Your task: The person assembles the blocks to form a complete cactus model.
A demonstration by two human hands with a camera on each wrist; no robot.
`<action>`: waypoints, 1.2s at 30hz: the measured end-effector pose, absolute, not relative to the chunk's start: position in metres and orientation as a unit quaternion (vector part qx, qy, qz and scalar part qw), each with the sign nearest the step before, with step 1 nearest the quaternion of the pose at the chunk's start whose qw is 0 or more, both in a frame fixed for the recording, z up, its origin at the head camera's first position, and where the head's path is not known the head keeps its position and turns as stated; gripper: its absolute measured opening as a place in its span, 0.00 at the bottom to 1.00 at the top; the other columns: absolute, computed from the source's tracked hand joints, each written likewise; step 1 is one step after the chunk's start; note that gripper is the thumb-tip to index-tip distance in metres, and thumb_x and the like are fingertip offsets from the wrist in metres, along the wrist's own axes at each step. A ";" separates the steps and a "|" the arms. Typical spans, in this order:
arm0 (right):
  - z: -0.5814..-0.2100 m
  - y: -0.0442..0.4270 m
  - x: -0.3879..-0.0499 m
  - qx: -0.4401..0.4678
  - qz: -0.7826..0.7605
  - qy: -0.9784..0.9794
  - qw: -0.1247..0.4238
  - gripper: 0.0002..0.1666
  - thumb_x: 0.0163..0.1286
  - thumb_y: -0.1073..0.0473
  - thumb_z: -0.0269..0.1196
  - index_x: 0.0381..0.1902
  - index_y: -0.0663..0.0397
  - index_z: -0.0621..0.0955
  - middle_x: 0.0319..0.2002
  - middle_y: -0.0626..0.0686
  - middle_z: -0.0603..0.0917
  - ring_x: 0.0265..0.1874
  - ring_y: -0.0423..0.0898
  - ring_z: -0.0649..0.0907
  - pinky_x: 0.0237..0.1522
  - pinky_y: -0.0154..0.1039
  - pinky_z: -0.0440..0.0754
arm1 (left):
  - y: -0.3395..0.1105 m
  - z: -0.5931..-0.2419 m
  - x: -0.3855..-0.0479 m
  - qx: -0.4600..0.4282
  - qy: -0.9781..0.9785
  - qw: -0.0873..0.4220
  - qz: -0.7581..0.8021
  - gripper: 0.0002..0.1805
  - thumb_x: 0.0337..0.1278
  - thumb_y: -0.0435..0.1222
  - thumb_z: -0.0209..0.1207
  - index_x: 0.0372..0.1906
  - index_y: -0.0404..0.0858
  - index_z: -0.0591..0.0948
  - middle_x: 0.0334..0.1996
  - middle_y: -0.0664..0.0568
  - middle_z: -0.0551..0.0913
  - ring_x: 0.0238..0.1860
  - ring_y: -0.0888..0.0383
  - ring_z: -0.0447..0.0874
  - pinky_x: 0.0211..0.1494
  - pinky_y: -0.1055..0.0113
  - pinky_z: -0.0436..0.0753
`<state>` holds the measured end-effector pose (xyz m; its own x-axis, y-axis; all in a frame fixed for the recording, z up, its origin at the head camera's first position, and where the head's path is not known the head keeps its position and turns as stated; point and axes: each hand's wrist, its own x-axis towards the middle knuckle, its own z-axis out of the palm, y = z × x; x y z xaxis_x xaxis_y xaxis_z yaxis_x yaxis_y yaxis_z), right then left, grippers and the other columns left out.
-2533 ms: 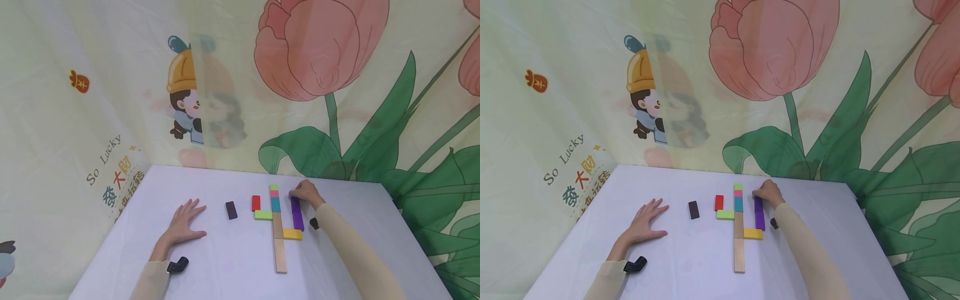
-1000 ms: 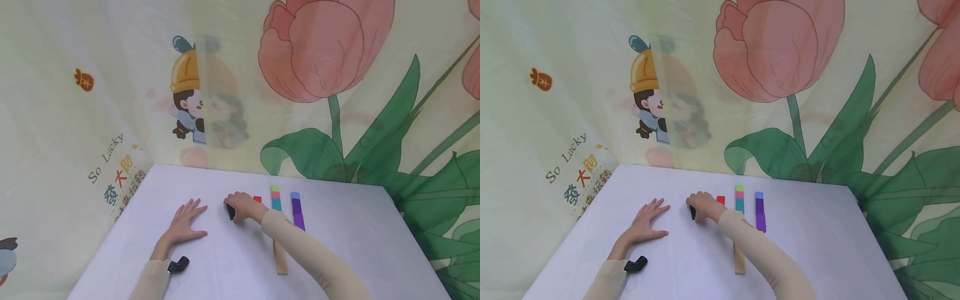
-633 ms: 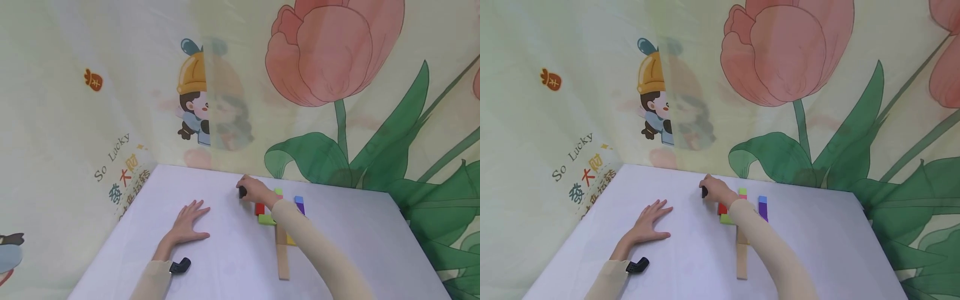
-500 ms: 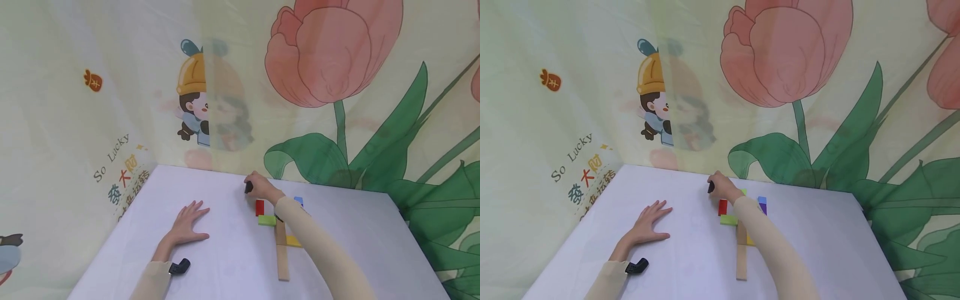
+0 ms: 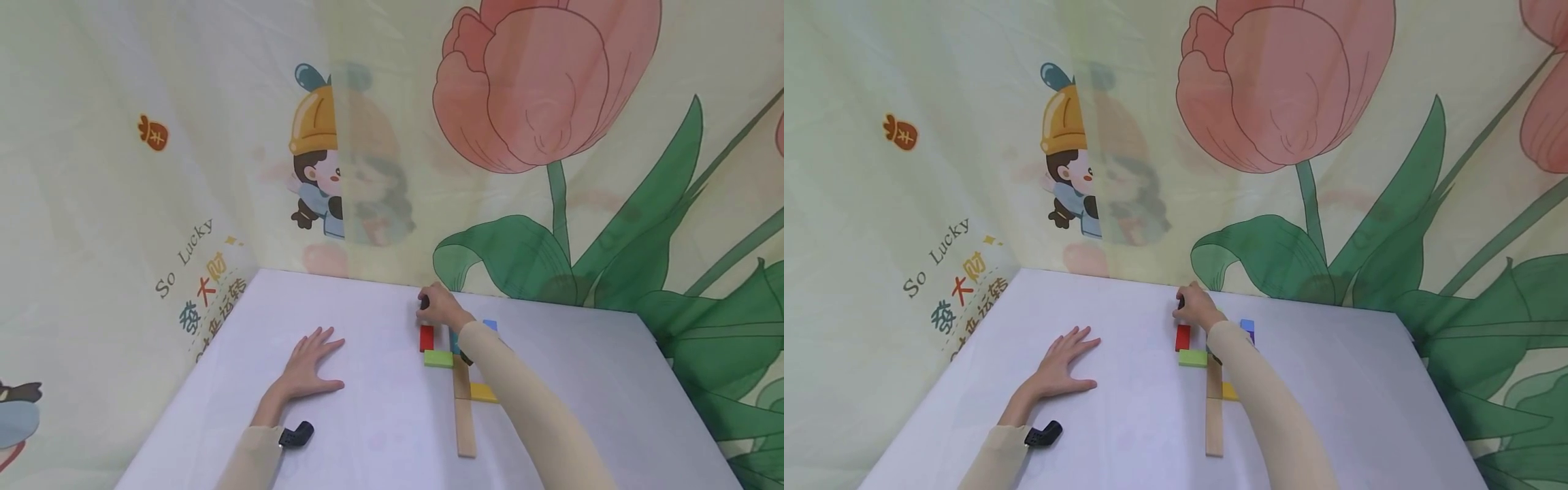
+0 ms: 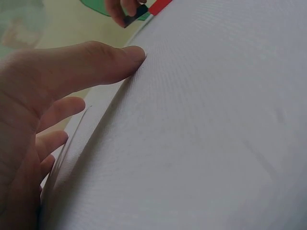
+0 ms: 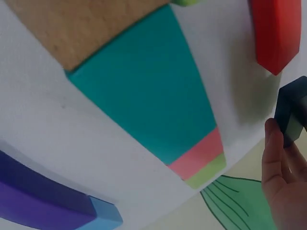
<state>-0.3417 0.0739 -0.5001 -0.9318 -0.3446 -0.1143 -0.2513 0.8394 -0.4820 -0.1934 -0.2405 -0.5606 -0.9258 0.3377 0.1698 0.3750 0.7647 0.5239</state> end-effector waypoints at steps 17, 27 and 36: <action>-0.510 0.079 -0.338 -0.178 -0.219 0.951 0.125 0.27 0.69 0.58 0.64 0.64 0.59 0.74 0.55 0.61 0.76 0.49 0.53 0.77 0.57 0.49 0.79 | -0.240 -0.564 -0.193 -0.198 -0.937 0.048 -0.283 0.47 0.41 0.56 0.70 0.68 0.39 0.73 0.73 0.37 0.61 0.74 0.34 0.49 0.72 0.33 0.47; -0.505 0.080 -0.340 -0.181 -0.204 0.954 0.127 0.28 0.68 0.60 0.64 0.64 0.64 0.73 0.57 0.62 0.77 0.52 0.54 0.77 0.61 0.49 0.76 | -0.242 -0.564 -0.196 -0.198 -0.940 0.052 -0.275 0.47 0.40 0.56 0.70 0.69 0.40 0.72 0.74 0.38 0.61 0.75 0.36 0.49 0.73 0.35 0.46; -0.505 0.081 -0.338 -0.171 -0.199 0.956 0.133 0.27 0.68 0.60 0.65 0.62 0.65 0.75 0.58 0.62 0.78 0.53 0.54 0.77 0.61 0.49 0.77 | -0.241 -0.564 -0.196 -0.196 -0.939 0.042 -0.280 0.48 0.39 0.57 0.71 0.69 0.40 0.73 0.74 0.38 0.60 0.75 0.36 0.49 0.73 0.35 0.46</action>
